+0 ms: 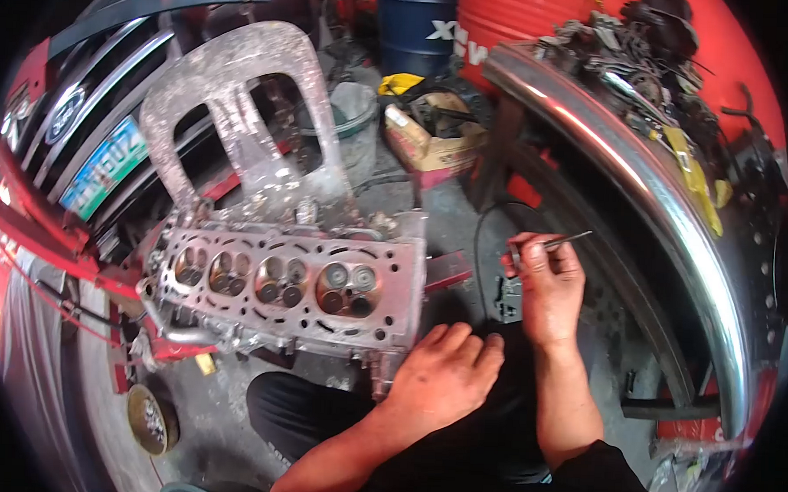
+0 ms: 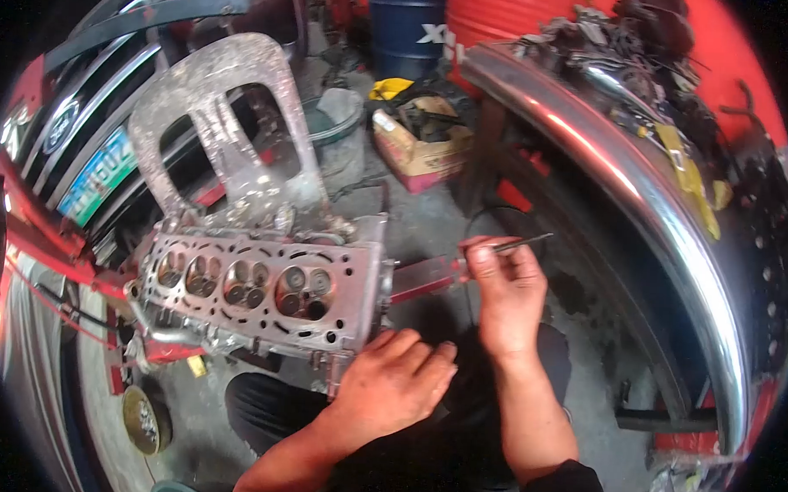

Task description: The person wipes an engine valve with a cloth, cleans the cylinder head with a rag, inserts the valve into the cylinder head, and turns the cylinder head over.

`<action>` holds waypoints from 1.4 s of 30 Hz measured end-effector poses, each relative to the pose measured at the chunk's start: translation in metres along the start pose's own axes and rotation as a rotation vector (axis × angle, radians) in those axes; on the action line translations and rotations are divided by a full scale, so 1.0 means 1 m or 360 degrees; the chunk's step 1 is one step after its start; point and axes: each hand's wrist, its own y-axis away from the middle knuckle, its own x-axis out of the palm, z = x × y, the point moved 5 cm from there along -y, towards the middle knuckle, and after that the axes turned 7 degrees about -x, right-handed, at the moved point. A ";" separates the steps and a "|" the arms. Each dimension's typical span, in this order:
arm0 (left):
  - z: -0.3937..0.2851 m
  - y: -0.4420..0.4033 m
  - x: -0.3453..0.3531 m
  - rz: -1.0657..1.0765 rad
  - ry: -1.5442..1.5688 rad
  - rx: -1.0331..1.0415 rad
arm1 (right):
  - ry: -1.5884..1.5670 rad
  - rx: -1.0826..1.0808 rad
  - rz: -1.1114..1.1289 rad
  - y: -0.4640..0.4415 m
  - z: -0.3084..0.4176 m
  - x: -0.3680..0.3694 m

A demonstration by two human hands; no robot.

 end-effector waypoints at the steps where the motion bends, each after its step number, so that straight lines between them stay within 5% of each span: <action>1: 0.004 0.002 -0.003 -0.0133 0.0053 -0.0061 | 0.0011 -0.0089 0.0009 0.002 0.003 0.005; 7: 0.008 -0.008 -0.012 -0.0492 0.0408 -0.0292 | -0.0062 -0.0044 0.0085 0.014 0.012 0.002; 13: 0.028 -0.006 -0.011 -0.0542 0.1043 -0.0966 | -0.0133 -0.0076 0.0279 0.026 0.013 0.009; 17: 0.028 -0.007 -0.009 -0.0553 0.0973 -0.0759 | -0.0053 -0.0154 0.0414 0.029 0.016 0.011; 35: 0.038 -0.001 -0.014 -0.0514 0.1255 -0.0749 | 0.0318 -0.0524 0.0803 0.031 0.030 0.020; 42: 0.045 0.003 -0.011 -0.0622 0.1631 -0.0966 | 0.0353 -0.0591 0.0959 0.033 0.037 0.026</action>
